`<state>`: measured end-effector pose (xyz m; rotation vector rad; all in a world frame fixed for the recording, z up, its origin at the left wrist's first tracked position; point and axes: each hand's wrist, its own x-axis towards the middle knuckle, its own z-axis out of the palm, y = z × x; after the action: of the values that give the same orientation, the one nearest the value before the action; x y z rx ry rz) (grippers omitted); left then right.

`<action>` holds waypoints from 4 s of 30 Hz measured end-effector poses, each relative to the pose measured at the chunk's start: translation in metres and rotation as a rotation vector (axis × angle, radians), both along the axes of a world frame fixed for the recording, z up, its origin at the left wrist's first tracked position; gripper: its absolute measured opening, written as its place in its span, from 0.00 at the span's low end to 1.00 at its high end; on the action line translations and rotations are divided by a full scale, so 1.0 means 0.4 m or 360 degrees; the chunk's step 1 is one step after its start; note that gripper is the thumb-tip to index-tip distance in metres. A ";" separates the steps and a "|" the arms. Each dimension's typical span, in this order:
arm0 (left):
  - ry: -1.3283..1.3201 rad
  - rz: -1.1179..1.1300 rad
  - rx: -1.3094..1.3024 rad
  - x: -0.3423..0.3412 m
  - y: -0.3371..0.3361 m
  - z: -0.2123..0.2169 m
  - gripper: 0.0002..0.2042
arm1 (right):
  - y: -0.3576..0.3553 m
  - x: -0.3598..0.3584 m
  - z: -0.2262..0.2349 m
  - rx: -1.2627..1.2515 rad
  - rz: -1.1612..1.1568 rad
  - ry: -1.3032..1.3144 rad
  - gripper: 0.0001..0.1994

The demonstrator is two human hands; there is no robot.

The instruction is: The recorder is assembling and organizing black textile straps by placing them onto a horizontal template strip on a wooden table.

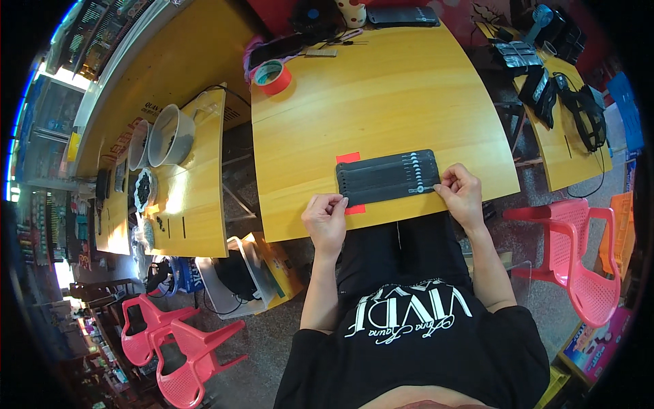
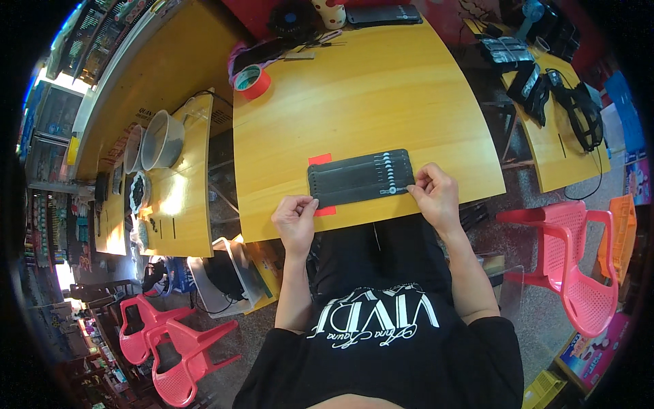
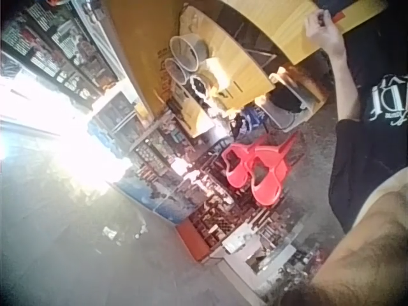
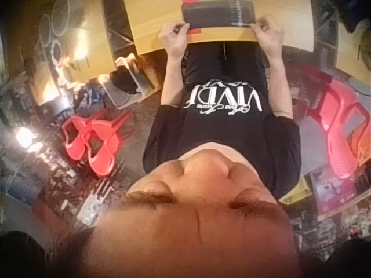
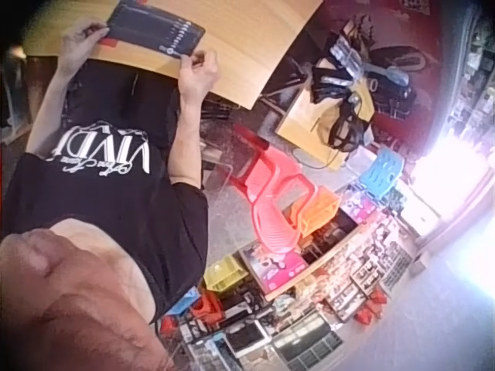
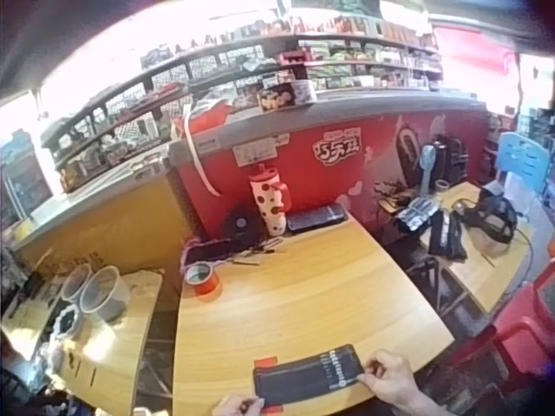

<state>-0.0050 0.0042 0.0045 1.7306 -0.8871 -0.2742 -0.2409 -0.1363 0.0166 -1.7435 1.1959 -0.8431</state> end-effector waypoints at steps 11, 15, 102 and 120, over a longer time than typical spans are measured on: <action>0.0230 -0.0002 -0.0062 0.030 0.015 -0.020 0.06 | -0.008 0.013 -0.004 0.0028 0.0032 -0.0058 0.09; -0.0464 0.0090 0.0064 -0.002 -0.006 0.046 0.05 | -0.018 -0.021 0.016 -0.0044 -0.0006 -0.0046 0.08; -0.0931 -0.0081 0.0344 -0.002 0.024 0.043 0.12 | -0.148 0.090 -0.064 0.0255 -0.0346 -0.1214 0.06; -0.1210 -0.1265 0.1089 0.011 -0.315 0.158 0.25 | -0.157 0.071 -0.083 0.0444 -0.0320 -0.1631 0.05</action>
<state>-0.0007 -0.1219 0.0677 2.0411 -2.2477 -0.4877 -0.2127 -0.1989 -0.0167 -0.7511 0.7166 -1.3715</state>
